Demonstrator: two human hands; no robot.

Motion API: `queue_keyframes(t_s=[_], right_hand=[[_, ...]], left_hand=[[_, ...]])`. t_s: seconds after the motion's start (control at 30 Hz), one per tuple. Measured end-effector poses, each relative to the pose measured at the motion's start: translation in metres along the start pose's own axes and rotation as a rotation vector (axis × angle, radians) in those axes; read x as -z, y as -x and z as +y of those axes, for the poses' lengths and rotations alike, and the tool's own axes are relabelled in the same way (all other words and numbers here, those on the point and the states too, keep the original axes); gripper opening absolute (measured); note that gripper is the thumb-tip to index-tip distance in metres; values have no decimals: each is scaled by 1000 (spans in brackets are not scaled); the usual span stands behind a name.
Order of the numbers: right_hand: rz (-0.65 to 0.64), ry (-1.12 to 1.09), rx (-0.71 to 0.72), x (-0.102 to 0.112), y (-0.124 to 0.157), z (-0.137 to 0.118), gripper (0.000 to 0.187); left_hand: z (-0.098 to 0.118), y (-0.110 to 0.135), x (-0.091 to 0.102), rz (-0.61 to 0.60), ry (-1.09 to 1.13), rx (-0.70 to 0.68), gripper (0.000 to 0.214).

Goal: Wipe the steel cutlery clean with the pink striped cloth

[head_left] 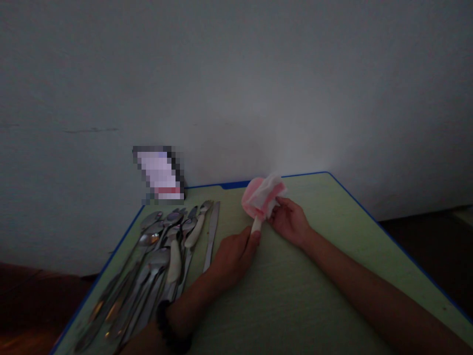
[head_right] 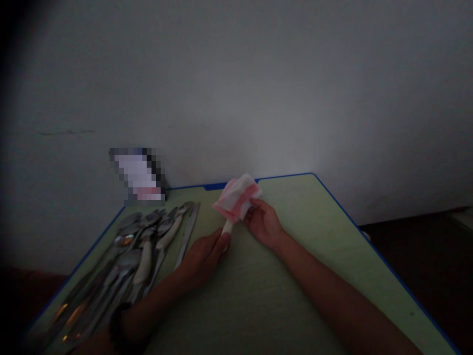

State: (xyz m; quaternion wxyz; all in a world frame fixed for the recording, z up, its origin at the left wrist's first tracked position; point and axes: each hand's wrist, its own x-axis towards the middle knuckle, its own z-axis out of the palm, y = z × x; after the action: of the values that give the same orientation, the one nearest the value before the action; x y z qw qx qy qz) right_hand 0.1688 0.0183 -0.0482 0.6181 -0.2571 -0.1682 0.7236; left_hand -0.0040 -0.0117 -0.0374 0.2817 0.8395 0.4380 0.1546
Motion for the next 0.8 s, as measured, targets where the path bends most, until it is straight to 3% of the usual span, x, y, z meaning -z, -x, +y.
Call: queue_keyframes(t_s=[0.23, 0.6, 0.8], right_hand=[[-148, 217, 56, 2, 5, 5, 22], [-68, 294, 85, 0, 3, 13, 19], [-90, 644, 225, 4, 3, 13, 23]], left_hand=[[2, 2, 2, -33, -77, -44, 42], [1, 3, -3, -45, -340, -150, 44], [0, 3, -5, -23, -365, -176, 44]])
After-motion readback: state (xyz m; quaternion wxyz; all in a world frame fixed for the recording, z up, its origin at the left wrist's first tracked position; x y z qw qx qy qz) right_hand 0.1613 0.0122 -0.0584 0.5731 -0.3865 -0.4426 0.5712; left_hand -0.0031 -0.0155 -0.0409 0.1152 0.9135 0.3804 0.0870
